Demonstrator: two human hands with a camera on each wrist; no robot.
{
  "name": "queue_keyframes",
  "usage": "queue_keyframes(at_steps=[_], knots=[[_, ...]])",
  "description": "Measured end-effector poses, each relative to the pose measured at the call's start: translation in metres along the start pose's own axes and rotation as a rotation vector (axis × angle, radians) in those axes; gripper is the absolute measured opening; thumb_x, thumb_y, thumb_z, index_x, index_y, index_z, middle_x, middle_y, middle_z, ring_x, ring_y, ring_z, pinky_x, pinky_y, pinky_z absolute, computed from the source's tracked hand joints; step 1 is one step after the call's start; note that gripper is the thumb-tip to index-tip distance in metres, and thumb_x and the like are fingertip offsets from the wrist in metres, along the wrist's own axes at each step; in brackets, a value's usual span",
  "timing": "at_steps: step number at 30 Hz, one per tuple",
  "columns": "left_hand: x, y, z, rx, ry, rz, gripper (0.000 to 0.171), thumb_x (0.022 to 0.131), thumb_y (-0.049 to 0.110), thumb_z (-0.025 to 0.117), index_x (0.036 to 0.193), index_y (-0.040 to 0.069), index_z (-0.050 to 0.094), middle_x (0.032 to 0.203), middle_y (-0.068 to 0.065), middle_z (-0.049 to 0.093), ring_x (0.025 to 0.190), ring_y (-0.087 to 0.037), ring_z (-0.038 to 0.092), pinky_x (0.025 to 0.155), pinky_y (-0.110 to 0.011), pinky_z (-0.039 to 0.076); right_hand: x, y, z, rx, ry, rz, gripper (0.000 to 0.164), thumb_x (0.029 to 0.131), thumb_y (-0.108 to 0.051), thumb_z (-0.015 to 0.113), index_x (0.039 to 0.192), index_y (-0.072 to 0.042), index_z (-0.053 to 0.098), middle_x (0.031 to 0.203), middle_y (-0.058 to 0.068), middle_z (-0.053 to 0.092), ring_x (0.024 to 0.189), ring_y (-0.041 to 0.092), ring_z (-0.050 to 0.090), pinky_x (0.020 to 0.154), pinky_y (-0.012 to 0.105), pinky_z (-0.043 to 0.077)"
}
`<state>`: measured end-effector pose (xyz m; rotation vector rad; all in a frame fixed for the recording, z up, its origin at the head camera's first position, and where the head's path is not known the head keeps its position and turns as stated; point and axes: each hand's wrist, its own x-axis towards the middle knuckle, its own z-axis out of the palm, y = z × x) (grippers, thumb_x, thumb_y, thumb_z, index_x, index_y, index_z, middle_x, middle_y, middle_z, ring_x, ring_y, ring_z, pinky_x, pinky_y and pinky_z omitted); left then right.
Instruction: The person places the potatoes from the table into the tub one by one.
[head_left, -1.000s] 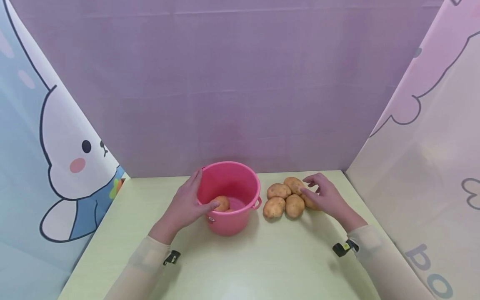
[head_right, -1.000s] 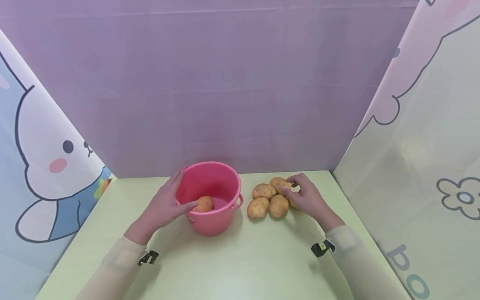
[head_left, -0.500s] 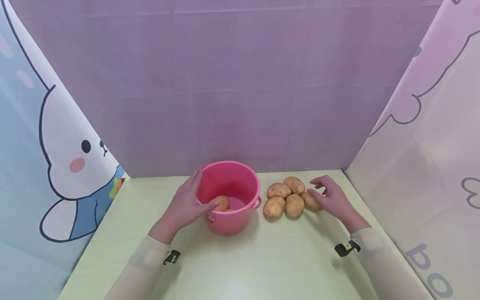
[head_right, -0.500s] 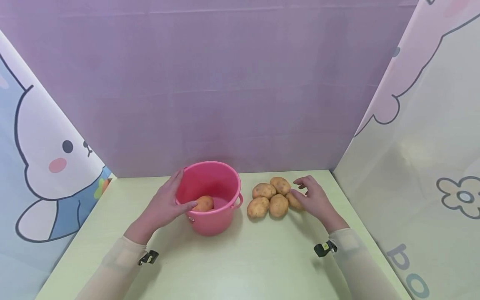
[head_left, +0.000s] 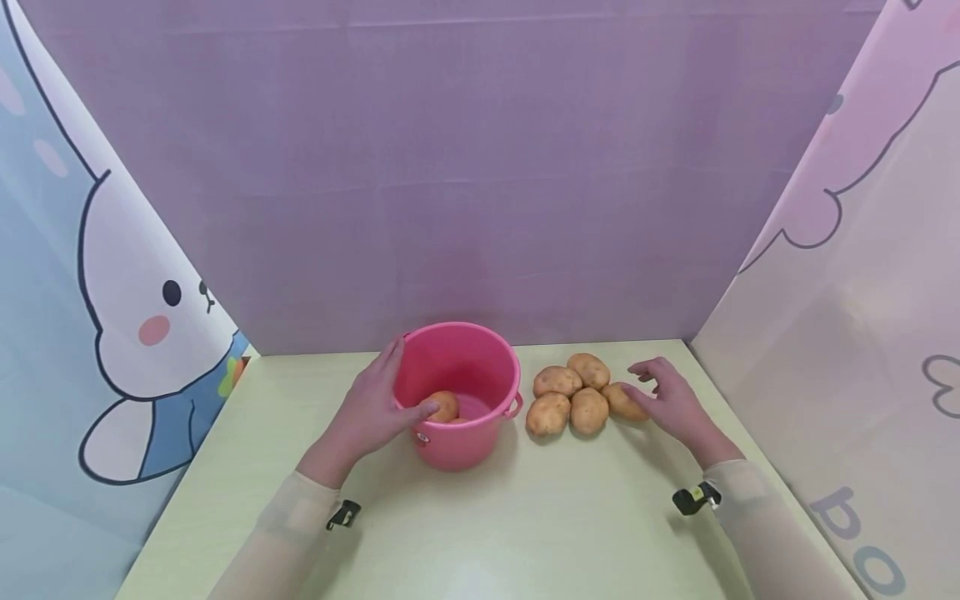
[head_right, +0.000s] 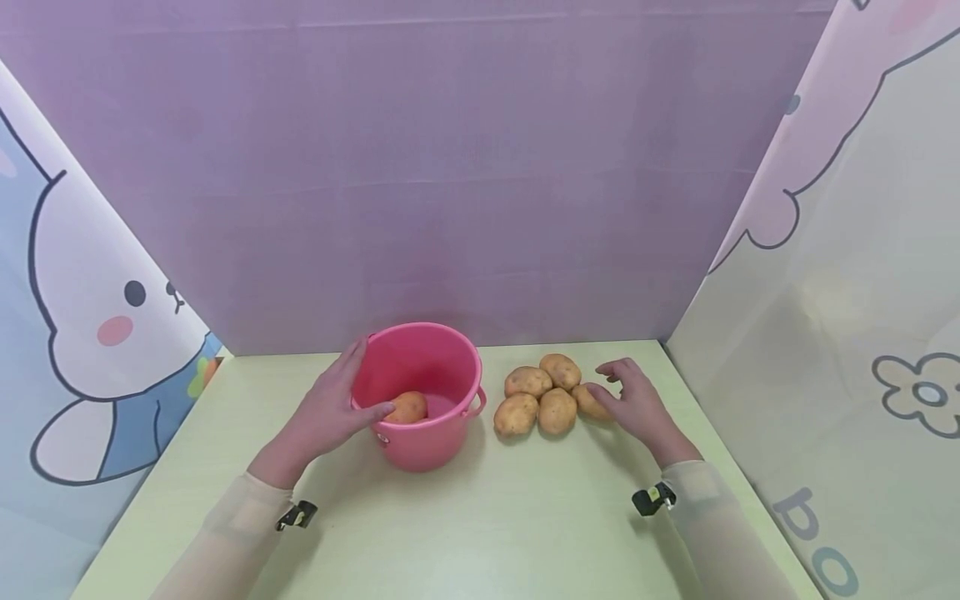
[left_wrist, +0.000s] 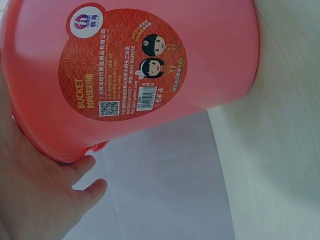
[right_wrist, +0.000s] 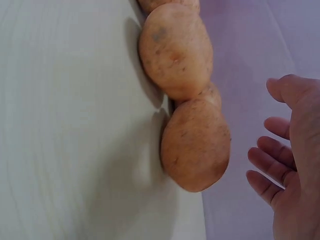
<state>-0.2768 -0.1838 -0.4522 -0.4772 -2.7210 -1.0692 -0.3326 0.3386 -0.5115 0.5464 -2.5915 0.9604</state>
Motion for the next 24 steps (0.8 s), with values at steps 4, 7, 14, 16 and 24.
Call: queue_keyframes(at_steps=[4, 7, 14, 16, 24], knots=[[0.0, 0.0, 0.0, 0.0, 0.003, 0.004, 0.129, 0.083, 0.077, 0.084, 0.179, 0.026, 0.016, 0.175, -0.005, 0.037, 0.151, -0.036, 0.044, 0.094, -0.057, 0.065, -0.002, 0.006, 0.002, 0.009, -0.029, 0.042, 0.038, 0.104, -0.02, 0.08, 0.132, 0.003, 0.068, 0.124, 0.02, 0.064, 0.113, 0.043, 0.064, 0.088, 0.052, 0.055], [0.0, -0.001, 0.001, 0.005, 0.003, 0.013, 0.129, 0.083, 0.076, 0.084, 0.179, 0.023, 0.016, 0.175, -0.007, 0.036, 0.152, -0.038, 0.044, 0.094, -0.058, 0.065, -0.003, 0.01, 0.004, 0.018, -0.03, 0.053, 0.041, 0.104, -0.02, 0.08, 0.134, 0.005, 0.067, 0.126, 0.023, 0.064, 0.114, 0.045, 0.064, 0.089, 0.052, 0.054], [0.0, 0.001, 0.0, 0.011, 0.0, -0.002, 0.13, 0.083, 0.076, 0.084, 0.179, 0.02, 0.018, 0.177, -0.007, 0.033, 0.153, -0.039, 0.042, 0.095, -0.059, 0.065, -0.003, 0.017, 0.009, 0.032, -0.046, 0.062, 0.048, 0.104, -0.022, 0.08, 0.139, 0.006, 0.064, 0.133, 0.027, 0.062, 0.118, 0.047, 0.062, 0.093, 0.055, 0.053], [-0.001, 0.001, 0.0, 0.009, -0.002, -0.003, 0.13, 0.083, 0.075, 0.085, 0.179, 0.019, 0.018, 0.177, -0.007, 0.033, 0.154, -0.039, 0.042, 0.095, -0.059, 0.065, -0.003, 0.02, 0.01, 0.053, -0.061, 0.067, 0.051, 0.104, -0.022, 0.08, 0.142, 0.006, 0.062, 0.135, 0.027, 0.061, 0.12, 0.048, 0.061, 0.096, 0.058, 0.052], [0.0, 0.0, 0.0, 0.032, -0.011, 0.0, 0.131, 0.084, 0.075, 0.084, 0.179, 0.015, 0.017, 0.18, -0.008, 0.028, 0.157, -0.042, 0.037, 0.098, -0.062, 0.063, -0.004, 0.029, 0.015, 0.178, -0.148, 0.111, 0.066, 0.102, -0.022, 0.083, 0.156, 0.004, 0.052, 0.154, 0.029, 0.054, 0.139, 0.053, 0.052, 0.111, 0.07, 0.045]])
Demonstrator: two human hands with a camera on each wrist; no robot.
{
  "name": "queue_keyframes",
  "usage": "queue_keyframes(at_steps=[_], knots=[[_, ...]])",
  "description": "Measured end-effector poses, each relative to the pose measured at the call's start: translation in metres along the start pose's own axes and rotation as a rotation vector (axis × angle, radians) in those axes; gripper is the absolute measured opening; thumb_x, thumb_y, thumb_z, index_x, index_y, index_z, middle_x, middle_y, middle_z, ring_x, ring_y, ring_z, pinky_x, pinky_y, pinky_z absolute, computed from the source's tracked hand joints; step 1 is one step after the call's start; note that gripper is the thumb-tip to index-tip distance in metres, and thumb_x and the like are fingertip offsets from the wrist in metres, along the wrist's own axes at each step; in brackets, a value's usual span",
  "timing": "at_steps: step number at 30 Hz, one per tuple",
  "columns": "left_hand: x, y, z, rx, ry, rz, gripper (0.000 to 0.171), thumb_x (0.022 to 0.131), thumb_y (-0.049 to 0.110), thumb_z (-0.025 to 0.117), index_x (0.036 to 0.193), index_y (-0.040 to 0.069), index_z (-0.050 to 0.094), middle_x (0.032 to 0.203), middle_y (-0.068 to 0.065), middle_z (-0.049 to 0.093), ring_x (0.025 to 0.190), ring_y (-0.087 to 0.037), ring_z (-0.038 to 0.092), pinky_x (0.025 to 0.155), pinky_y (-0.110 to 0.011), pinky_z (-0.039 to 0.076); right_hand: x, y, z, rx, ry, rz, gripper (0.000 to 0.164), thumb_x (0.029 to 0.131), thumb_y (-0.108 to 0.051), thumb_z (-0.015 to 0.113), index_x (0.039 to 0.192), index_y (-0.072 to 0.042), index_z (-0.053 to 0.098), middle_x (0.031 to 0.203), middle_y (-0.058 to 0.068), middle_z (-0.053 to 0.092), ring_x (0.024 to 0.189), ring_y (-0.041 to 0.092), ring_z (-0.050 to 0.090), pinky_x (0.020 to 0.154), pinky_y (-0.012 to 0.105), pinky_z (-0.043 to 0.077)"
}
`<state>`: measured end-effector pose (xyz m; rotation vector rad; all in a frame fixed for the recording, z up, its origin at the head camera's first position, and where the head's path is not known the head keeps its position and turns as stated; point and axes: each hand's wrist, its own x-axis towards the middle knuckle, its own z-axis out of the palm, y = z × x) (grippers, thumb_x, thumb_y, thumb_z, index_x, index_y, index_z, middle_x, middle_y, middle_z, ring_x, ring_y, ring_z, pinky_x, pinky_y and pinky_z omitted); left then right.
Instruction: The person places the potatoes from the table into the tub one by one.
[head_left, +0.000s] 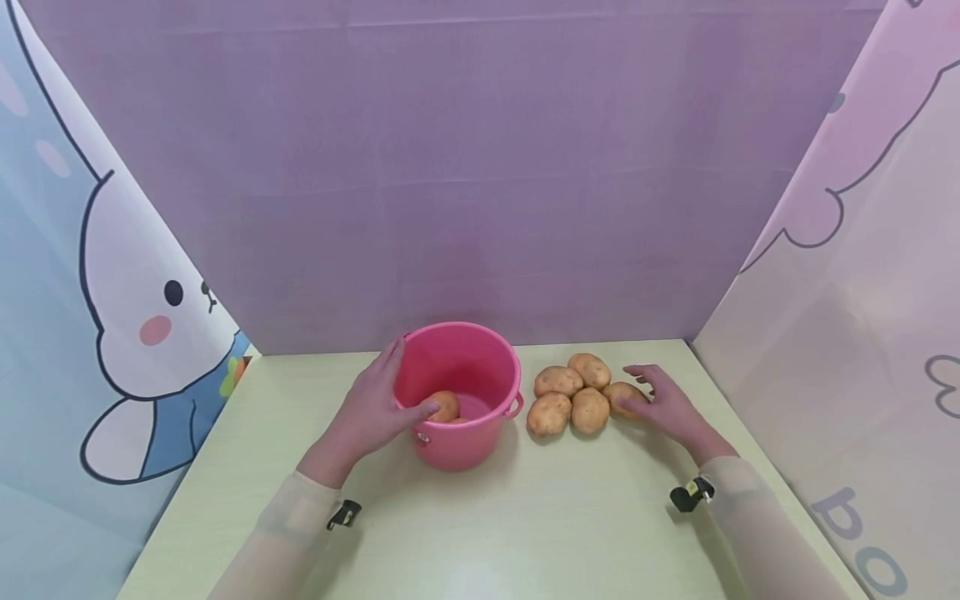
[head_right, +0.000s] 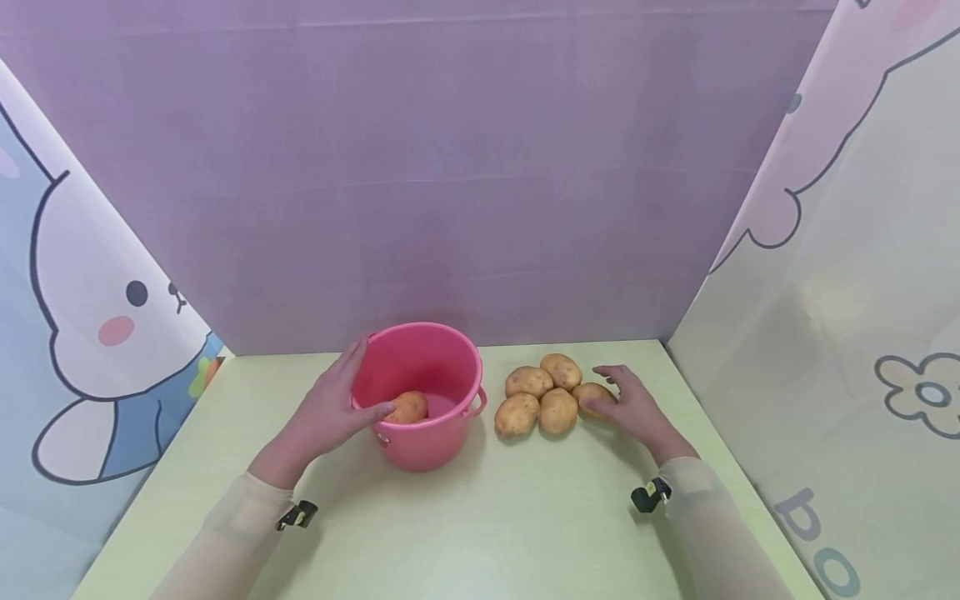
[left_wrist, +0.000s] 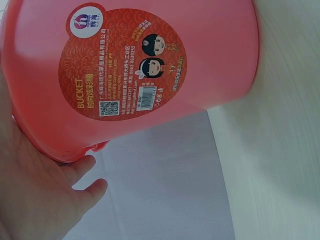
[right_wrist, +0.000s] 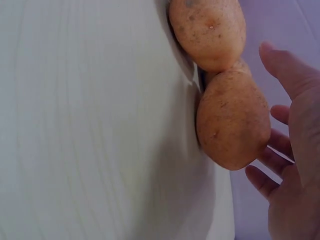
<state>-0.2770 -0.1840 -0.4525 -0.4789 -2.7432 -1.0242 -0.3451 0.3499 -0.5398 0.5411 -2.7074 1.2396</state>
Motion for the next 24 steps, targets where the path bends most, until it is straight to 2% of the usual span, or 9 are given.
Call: queue_keyframes(at_steps=[7, 12, 19, 24], knots=[[0.0, -0.002, 0.001, 0.006, 0.005, 0.001, 0.132, 0.084, 0.078, 0.083, 0.179, 0.014, 0.017, 0.181, -0.007, 0.026, 0.159, -0.041, 0.035, 0.1, -0.063, 0.062, 0.0, 0.003, 0.001, 0.061, -0.078, 0.069, 0.076, 0.103, -0.025, 0.083, 0.164, -0.001, 0.045, 0.162, 0.032, 0.047, 0.144, 0.053, 0.05, 0.116, 0.068, 0.044], [0.0, -0.001, 0.002, -0.022, 0.008, 0.002, 0.132, 0.083, 0.079, 0.083, 0.179, 0.016, 0.018, 0.179, -0.004, 0.029, 0.156, -0.038, 0.039, 0.097, -0.059, 0.064, 0.001, 0.007, 0.003, 0.066, -0.082, 0.098, 0.08, 0.099, -0.028, 0.087, 0.163, -0.002, 0.048, 0.163, 0.029, 0.049, 0.143, 0.05, 0.052, 0.116, 0.065, 0.044], [-0.001, 0.001, 0.001, -0.025, 0.01, 0.0, 0.133, 0.082, 0.078, 0.084, 0.179, 0.015, 0.018, 0.179, -0.007, 0.03, 0.155, -0.039, 0.04, 0.096, -0.06, 0.064, 0.003, 0.011, 0.008, 0.034, -0.094, 0.128, 0.08, 0.097, -0.033, 0.089, 0.159, 0.0, 0.051, 0.161, 0.027, 0.052, 0.151, 0.051, 0.045, 0.125, 0.069, 0.032], [-0.001, -0.001, 0.001, -0.014, 0.01, 0.002, 0.133, 0.083, 0.079, 0.083, 0.179, 0.014, 0.018, 0.179, -0.007, 0.03, 0.156, -0.04, 0.039, 0.097, -0.061, 0.064, 0.004, 0.015, 0.011, 0.036, -0.1, 0.129, 0.08, 0.097, -0.034, 0.089, 0.159, -0.002, 0.051, 0.16, 0.026, 0.053, 0.149, 0.051, 0.047, 0.123, 0.069, 0.033]])
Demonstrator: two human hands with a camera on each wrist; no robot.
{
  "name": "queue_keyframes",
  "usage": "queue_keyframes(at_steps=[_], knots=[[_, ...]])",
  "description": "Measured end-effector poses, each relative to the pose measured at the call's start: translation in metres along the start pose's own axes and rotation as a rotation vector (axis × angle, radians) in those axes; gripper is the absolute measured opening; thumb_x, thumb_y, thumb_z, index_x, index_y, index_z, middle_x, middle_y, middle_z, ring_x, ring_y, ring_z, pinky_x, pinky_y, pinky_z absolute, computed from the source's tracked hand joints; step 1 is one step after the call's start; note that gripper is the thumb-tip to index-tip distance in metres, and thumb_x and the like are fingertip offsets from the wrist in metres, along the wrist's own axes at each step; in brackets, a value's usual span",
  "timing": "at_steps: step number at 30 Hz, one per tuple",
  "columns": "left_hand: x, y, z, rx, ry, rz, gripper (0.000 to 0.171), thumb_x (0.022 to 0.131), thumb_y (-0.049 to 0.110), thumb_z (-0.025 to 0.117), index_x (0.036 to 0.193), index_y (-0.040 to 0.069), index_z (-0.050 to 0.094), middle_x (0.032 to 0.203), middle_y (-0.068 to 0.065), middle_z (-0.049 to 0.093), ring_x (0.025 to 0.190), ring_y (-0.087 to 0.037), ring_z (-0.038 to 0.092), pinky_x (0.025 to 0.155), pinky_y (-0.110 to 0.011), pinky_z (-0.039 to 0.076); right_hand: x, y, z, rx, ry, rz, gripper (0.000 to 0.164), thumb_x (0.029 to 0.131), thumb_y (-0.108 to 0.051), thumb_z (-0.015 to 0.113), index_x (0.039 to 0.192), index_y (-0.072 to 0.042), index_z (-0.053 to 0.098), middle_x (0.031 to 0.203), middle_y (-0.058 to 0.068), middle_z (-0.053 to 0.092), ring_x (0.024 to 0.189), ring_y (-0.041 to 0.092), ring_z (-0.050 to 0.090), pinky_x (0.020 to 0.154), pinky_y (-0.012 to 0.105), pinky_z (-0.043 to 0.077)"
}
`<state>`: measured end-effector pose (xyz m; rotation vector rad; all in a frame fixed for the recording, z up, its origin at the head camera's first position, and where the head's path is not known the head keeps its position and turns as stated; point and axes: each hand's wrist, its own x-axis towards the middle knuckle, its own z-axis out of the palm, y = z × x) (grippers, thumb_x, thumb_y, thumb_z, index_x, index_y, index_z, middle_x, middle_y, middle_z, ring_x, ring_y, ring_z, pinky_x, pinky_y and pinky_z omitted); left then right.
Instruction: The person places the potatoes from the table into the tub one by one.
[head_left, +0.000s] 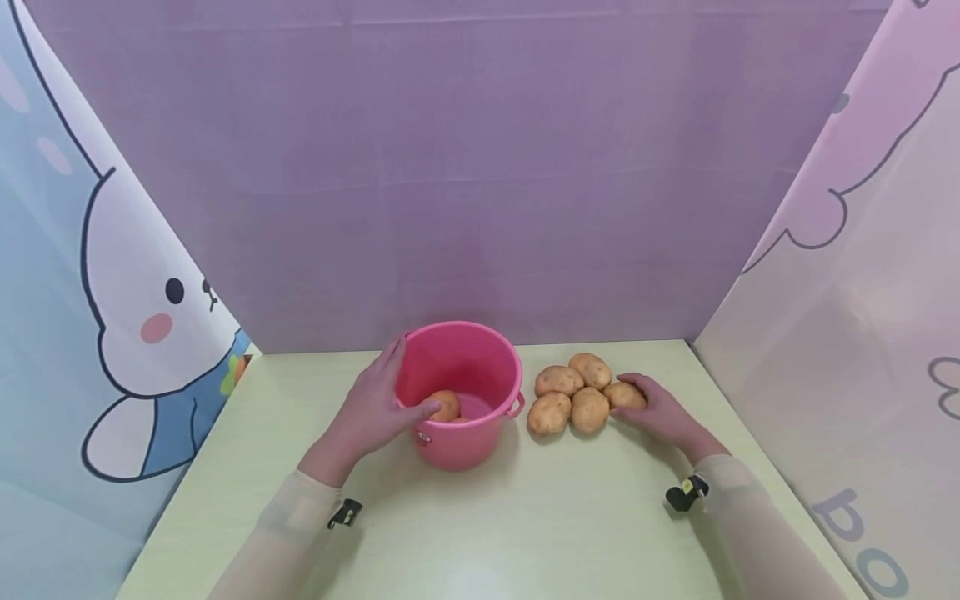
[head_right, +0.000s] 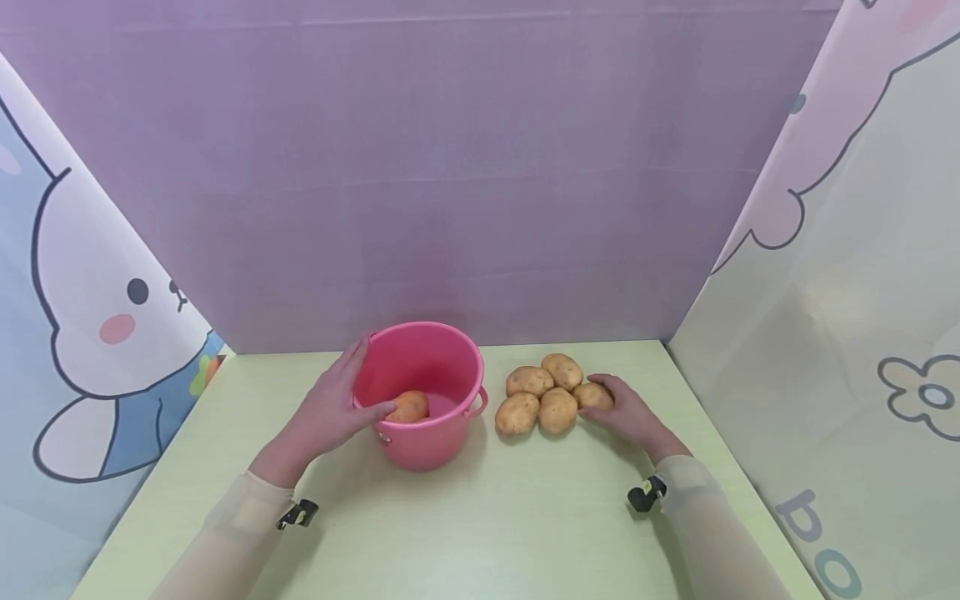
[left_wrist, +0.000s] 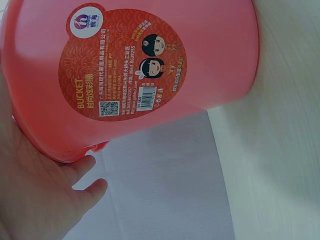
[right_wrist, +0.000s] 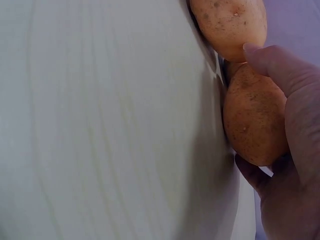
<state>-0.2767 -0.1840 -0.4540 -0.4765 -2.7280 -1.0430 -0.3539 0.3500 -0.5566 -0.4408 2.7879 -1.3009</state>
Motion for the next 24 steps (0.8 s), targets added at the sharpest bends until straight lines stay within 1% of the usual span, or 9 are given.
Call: queue_keyframes(at_steps=[6, 13, 19, 24], knots=[[0.0004, -0.0009, 0.001, -0.004, 0.001, -0.001, 0.131, 0.083, 0.078, 0.083, 0.179, 0.015, 0.018, 0.179, -0.007, 0.031, 0.155, -0.039, 0.04, 0.097, -0.06, 0.064, 0.0007, 0.003, 0.0022, -0.008, 0.006, -0.011, 0.078, 0.097, -0.032, 0.089, 0.159, -0.003, 0.051, 0.159, 0.026, 0.054, 0.148, 0.051, 0.049, 0.122, 0.068, 0.035], [0.0002, -0.0005, 0.0013, -0.005, -0.001, 0.003, 0.133, 0.083, 0.077, 0.084, 0.179, 0.014, 0.018, 0.18, -0.008, 0.029, 0.157, -0.041, 0.038, 0.098, -0.062, 0.063, 0.0012, 0.0035, 0.0035, -0.028, 0.009, -0.014, 0.08, 0.096, -0.033, 0.09, 0.159, -0.003, 0.051, 0.16, 0.026, 0.054, 0.148, 0.05, 0.048, 0.122, 0.068, 0.035], [0.0, -0.0011, 0.0016, 0.006, 0.002, 0.01, 0.132, 0.083, 0.077, 0.083, 0.178, 0.013, 0.018, 0.18, -0.008, 0.028, 0.157, -0.041, 0.037, 0.099, -0.062, 0.062, 0.0019, 0.0029, 0.0045, -0.047, 0.016, -0.014, 0.079, 0.095, -0.035, 0.091, 0.157, -0.005, 0.054, 0.156, 0.025, 0.058, 0.144, 0.049, 0.053, 0.119, 0.067, 0.039], [0.0006, -0.0005, 0.0012, -0.002, 0.008, 0.011, 0.131, 0.083, 0.077, 0.084, 0.178, 0.015, 0.019, 0.178, -0.007, 0.032, 0.155, -0.039, 0.041, 0.096, -0.06, 0.064, 0.0014, 0.0014, 0.0047, -0.022, 0.015, -0.019, 0.077, 0.095, -0.033, 0.091, 0.156, -0.006, 0.055, 0.153, 0.024, 0.061, 0.14, 0.046, 0.057, 0.117, 0.065, 0.041]])
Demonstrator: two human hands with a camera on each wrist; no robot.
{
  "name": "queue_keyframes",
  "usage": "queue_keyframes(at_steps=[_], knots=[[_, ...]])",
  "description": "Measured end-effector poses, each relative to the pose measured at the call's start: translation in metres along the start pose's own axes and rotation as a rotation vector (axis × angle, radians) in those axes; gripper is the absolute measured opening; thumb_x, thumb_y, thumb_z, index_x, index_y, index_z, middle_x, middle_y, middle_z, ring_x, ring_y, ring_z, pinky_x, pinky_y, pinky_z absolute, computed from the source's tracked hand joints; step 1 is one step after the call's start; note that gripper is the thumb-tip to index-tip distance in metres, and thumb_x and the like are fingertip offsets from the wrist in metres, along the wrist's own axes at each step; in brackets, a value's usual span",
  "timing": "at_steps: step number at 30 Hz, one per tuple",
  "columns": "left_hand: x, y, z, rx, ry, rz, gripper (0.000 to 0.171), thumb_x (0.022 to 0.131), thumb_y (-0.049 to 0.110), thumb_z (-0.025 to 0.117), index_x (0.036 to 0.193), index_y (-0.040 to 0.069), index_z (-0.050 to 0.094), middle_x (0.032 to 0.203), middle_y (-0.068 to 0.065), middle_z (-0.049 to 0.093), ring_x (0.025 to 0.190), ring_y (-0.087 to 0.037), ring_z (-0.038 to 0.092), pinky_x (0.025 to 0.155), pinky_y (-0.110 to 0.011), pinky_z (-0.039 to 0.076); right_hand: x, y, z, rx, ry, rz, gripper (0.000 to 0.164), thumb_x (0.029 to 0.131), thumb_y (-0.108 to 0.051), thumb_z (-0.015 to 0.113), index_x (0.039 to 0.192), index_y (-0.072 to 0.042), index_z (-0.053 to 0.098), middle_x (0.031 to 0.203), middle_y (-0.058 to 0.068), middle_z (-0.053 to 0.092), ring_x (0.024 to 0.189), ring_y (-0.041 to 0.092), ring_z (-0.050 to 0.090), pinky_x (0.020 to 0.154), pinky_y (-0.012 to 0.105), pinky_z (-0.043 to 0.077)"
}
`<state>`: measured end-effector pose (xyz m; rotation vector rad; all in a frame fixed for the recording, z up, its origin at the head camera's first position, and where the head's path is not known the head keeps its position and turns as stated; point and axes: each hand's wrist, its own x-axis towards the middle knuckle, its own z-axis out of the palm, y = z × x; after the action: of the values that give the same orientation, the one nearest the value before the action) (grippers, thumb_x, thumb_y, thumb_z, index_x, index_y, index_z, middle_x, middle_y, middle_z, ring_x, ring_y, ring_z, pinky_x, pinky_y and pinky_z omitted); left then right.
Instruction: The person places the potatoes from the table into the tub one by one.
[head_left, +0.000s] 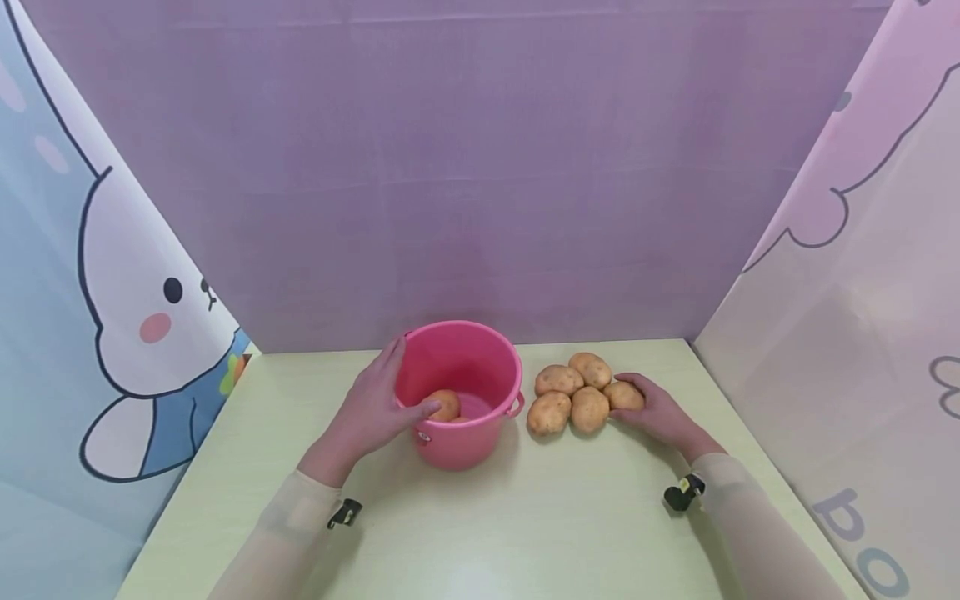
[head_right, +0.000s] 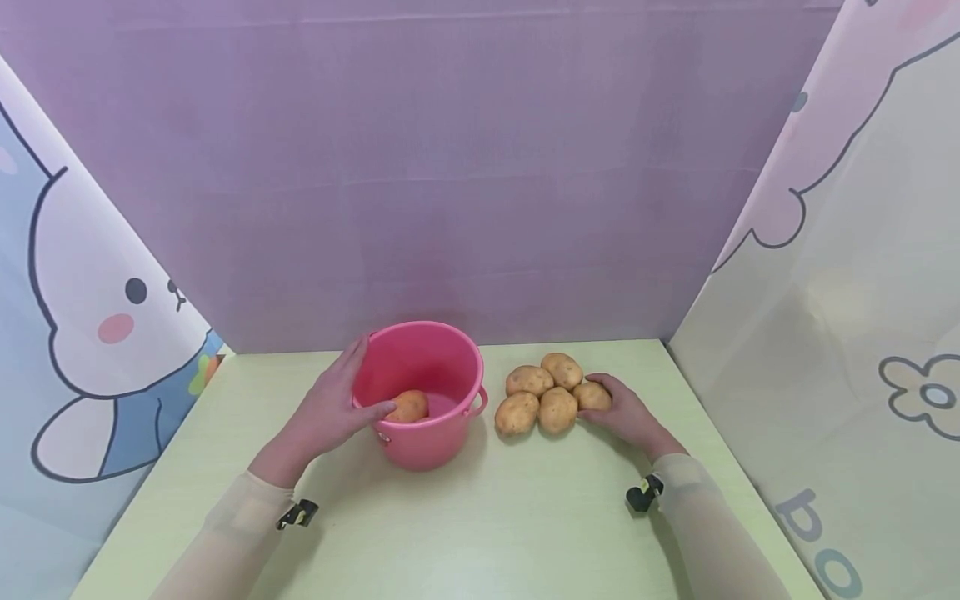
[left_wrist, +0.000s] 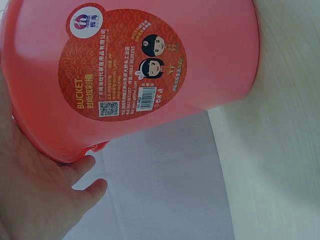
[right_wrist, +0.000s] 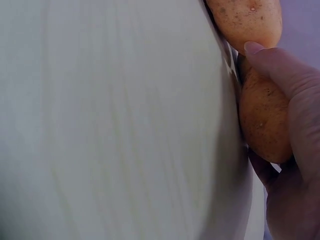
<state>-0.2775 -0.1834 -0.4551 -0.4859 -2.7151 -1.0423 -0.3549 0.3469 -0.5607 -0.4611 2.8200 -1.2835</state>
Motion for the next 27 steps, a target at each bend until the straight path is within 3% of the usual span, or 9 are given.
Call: queue_keyframes(at_steps=[11, 27], knots=[[0.0002, -0.0005, -0.0007, 0.01, 0.0, 0.01, 0.13, 0.084, 0.076, 0.083, 0.178, 0.013, 0.019, 0.179, -0.009, 0.03, 0.156, -0.042, 0.039, 0.098, -0.063, 0.063, 0.0016, 0.0037, 0.0022, 0.007, 0.014, -0.026, 0.072, 0.096, -0.031, 0.091, 0.154, -0.006, 0.057, 0.15, 0.023, 0.063, 0.138, 0.044, 0.058, 0.116, 0.064, 0.041], [0.0004, 0.0008, -0.001, 0.004, 0.006, 0.016, 0.129, 0.084, 0.075, 0.084, 0.178, 0.014, 0.02, 0.177, -0.007, 0.033, 0.154, -0.039, 0.042, 0.096, -0.06, 0.064, 0.0021, 0.0027, 0.003, -0.018, 0.023, 0.012, 0.07, 0.097, -0.035, 0.089, 0.154, -0.007, 0.057, 0.151, 0.024, 0.062, 0.137, 0.046, 0.058, 0.114, 0.065, 0.043]])
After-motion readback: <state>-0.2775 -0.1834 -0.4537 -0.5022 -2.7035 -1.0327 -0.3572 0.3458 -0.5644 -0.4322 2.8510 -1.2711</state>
